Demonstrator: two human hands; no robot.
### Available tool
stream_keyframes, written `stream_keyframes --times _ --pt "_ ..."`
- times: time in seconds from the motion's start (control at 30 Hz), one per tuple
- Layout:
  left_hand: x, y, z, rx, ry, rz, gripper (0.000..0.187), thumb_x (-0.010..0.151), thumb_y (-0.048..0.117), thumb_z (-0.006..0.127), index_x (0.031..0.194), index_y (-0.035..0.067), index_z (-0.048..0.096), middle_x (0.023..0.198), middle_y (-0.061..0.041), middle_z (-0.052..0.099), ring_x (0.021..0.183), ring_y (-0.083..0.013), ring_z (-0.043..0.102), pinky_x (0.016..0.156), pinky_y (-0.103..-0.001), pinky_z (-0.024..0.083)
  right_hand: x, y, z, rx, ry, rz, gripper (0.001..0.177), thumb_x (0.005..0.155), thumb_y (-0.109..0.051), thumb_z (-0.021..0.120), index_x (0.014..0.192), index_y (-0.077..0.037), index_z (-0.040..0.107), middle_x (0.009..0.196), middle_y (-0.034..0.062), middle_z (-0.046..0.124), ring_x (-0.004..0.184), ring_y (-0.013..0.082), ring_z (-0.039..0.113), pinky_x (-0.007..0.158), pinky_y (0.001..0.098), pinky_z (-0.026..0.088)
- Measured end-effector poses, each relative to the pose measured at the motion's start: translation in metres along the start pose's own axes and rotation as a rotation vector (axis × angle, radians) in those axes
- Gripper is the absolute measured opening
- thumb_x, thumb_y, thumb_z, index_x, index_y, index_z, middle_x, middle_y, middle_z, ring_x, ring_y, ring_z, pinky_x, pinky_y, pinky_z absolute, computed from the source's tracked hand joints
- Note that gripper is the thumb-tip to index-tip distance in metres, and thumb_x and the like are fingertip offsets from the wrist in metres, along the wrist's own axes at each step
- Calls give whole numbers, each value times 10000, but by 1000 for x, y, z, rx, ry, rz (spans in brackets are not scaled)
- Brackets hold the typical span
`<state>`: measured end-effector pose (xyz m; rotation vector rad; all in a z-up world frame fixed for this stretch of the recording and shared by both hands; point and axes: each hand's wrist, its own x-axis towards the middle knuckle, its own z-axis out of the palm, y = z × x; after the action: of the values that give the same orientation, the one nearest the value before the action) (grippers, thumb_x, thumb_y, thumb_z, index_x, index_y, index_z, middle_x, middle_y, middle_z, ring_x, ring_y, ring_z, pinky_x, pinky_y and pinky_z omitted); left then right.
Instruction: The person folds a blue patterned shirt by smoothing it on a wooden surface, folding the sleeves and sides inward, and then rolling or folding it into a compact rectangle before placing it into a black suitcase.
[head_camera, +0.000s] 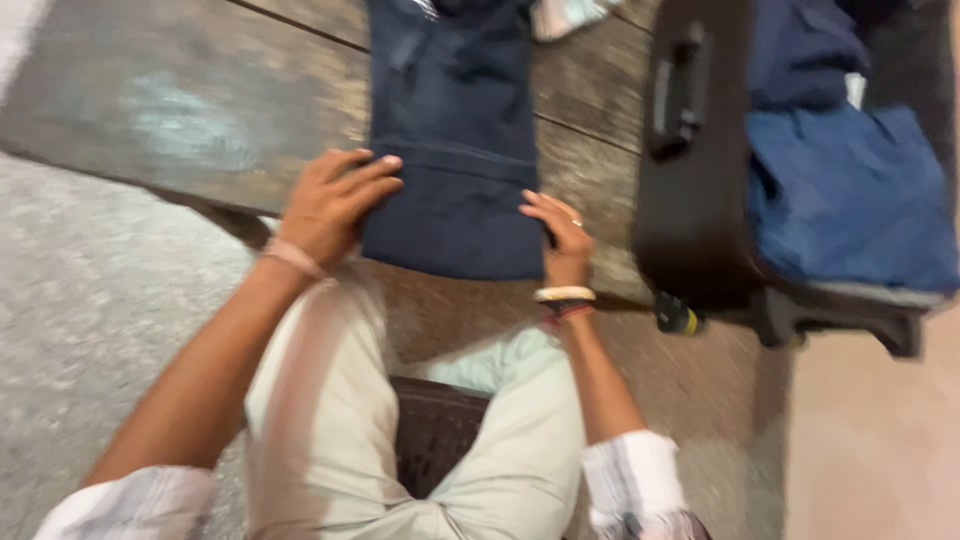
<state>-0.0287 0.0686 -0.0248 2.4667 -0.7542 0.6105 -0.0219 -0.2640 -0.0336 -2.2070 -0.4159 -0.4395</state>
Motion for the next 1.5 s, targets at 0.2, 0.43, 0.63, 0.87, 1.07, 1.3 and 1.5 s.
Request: stream_keyframes --times 0.2,0.43,0.63,0.87,1.07,1.3,1.5 --pt "10 15 -11 17 -10 30 353 888 -45 676 1219 63 732 1402 -68 687 1280 -342 624 1119 -483 477 -11 14 1 -63 60 -27 380 838 147 585 1082 -94 748 1258 37 745 1258 257 670 1099 374 540" --pt "12 24 -5 -129 -46 -136 394 861 -63 697 1242 34 707 1400 -73 677 1297 -318 601 1149 -411 487 -10 15 -3 22 78 7 411 798 148 635 1118 -94 727 1277 34 731 1273 265 668 1100 361 549" --pt "-3 10 10 -169 -83 -138 381 911 -90 712 1281 -2 682 1462 -133 659 1378 -316 533 1230 -388 398 -9 10 -5 1 57 -18 358 862 127 670 1139 -97 711 1293 15 717 1290 257 654 1092 356 553" --pt "-12 -3 32 -484 -20 -164 348 938 -41 640 1280 -10 582 1500 -160 541 1441 -322 502 1258 -432 406 -13 9 -1 -59 59 33 321 907 94 667 1126 -133 726 1295 -27 721 1301 215 645 1093 333 557" --pt "-10 -6 41 -730 -33 -290 248 990 -2 529 1231 9 589 1475 -135 500 1408 -245 496 1219 -384 436 -13 13 -1 -28 51 37 352 898 112 648 1143 -130 722 1301 -23 716 1305 222 646 1101 334 559" --pt "-7 3 30 -475 -19 -154 383 875 -62 644 1247 -40 558 1477 -181 503 1404 -311 491 1193 -432 428 -13 14 2 -35 63 30 350 907 109 669 1152 -136 721 1299 -28 719 1312 223 647 1105 331 562" --pt "-13 -1 30 -263 -49 -150 345 909 -174 621 1238 -68 622 1475 -186 578 1469 -342 482 1281 -450 395 -13 11 -1 -53 52 28 348 884 92 678 1166 -107 720 1290 -3 718 1299 238 646 1098 346 556"
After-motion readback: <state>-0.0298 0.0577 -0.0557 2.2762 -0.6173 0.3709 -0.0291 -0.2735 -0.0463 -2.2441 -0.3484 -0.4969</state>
